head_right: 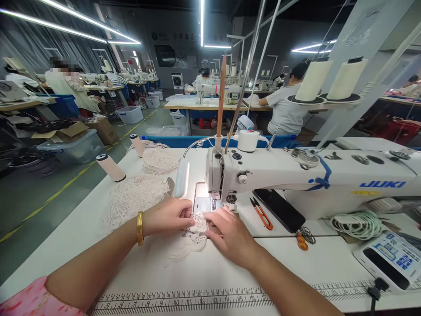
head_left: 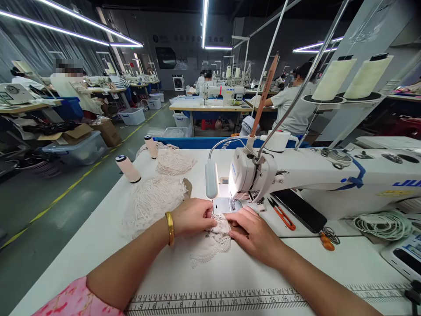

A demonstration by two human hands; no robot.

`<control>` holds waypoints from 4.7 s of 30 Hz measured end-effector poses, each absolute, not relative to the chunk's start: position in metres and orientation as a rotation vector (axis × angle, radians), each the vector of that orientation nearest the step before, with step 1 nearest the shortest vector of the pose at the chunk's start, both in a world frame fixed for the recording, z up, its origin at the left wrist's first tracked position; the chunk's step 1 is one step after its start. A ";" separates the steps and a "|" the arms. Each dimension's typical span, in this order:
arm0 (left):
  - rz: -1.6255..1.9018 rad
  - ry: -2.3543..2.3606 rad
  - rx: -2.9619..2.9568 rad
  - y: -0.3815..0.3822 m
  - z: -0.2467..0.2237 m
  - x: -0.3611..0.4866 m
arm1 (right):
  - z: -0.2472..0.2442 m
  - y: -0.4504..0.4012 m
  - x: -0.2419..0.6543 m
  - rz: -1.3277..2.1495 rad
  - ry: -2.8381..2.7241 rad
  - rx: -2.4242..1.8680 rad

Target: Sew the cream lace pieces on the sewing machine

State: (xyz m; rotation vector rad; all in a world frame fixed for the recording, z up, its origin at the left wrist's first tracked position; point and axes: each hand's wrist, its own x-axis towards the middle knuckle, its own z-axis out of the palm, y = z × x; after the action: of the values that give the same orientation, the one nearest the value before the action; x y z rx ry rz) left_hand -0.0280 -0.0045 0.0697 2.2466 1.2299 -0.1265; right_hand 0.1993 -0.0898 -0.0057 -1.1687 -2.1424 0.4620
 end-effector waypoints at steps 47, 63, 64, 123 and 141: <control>0.042 1.362 2.688 -0.004 0.037 -0.017 | -0.009 -0.093 0.202 0.462 -2.204 -0.990; 0.381 0.989 1.967 -0.016 0.040 -0.012 | -0.007 -0.091 0.210 0.439 -2.145 -1.207; 0.394 0.984 1.881 -0.017 0.039 -0.012 | -0.006 -0.092 0.210 0.457 -2.121 -1.225; 0.433 1.170 2.286 -0.030 0.021 0.014 | -0.007 -0.084 0.198 0.505 -1.873 -1.534; 0.693 0.748 2.818 -0.034 0.008 -0.002 | -0.008 -0.086 0.212 0.228 -2.130 -1.372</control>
State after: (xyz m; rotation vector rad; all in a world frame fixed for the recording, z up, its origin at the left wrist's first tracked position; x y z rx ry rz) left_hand -0.0020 -0.0337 0.0079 2.8181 0.7475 0.6926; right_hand 0.2120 -0.0864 -0.0077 -1.3724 -2.1303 0.2282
